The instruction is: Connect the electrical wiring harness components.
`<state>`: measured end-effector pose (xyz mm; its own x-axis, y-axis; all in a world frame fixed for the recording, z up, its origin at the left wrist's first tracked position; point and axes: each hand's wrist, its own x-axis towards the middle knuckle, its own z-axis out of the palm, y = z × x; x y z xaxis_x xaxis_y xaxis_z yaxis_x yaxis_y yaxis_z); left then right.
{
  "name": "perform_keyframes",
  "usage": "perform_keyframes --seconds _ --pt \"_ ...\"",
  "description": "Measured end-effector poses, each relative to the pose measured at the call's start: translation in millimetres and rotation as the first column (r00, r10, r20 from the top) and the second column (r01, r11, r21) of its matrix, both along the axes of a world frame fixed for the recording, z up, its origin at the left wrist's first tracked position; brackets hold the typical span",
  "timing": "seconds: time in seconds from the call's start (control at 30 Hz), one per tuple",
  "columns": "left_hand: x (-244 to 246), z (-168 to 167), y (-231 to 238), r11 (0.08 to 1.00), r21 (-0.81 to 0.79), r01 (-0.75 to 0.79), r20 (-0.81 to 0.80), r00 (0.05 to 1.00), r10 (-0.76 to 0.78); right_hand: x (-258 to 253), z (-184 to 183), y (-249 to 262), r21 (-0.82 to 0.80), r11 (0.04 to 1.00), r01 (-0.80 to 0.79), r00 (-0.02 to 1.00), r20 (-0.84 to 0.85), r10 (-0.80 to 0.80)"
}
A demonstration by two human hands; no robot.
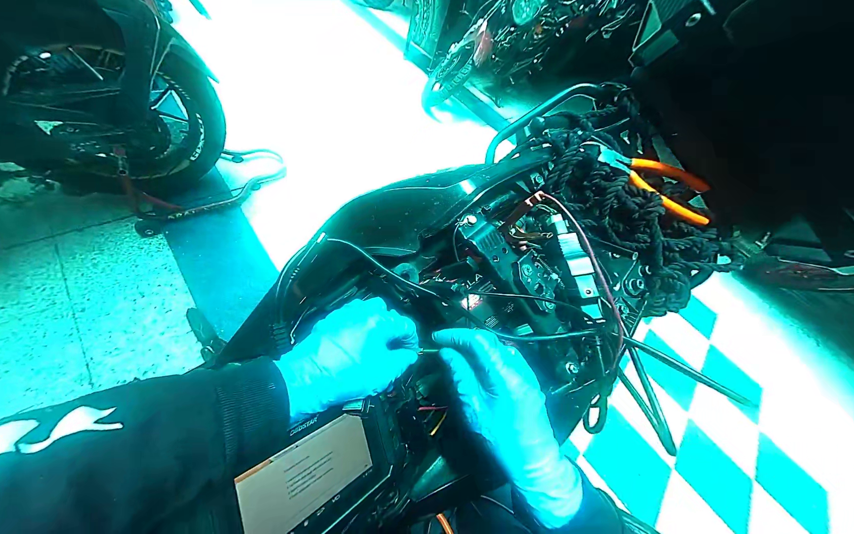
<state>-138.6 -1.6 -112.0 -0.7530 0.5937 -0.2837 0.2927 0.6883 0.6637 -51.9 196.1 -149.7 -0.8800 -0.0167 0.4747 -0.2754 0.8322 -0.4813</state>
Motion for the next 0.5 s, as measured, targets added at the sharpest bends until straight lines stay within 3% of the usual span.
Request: perform_keyframes --seconds 0.13,0.3,0.5 --pt "-2.6 1.2 1.3 1.0 -0.003 0.002 0.067 0.998 -0.002 4.3 -4.3 -1.4 -0.018 0.999 -0.033 0.999 -0.004 0.033" --pt "-1.4 4.3 2.4 0.999 -0.032 0.021 0.023 1.0 -0.02 4.0 -8.5 -0.1 0.046 0.999 0.007 0.996 -0.089 -0.003" --pt "-2.1 5.6 5.0 0.996 -0.063 0.062 -0.026 0.998 -0.064 -3.9 -4.5 4.1 0.033 0.996 -0.08 0.996 -0.035 0.082"
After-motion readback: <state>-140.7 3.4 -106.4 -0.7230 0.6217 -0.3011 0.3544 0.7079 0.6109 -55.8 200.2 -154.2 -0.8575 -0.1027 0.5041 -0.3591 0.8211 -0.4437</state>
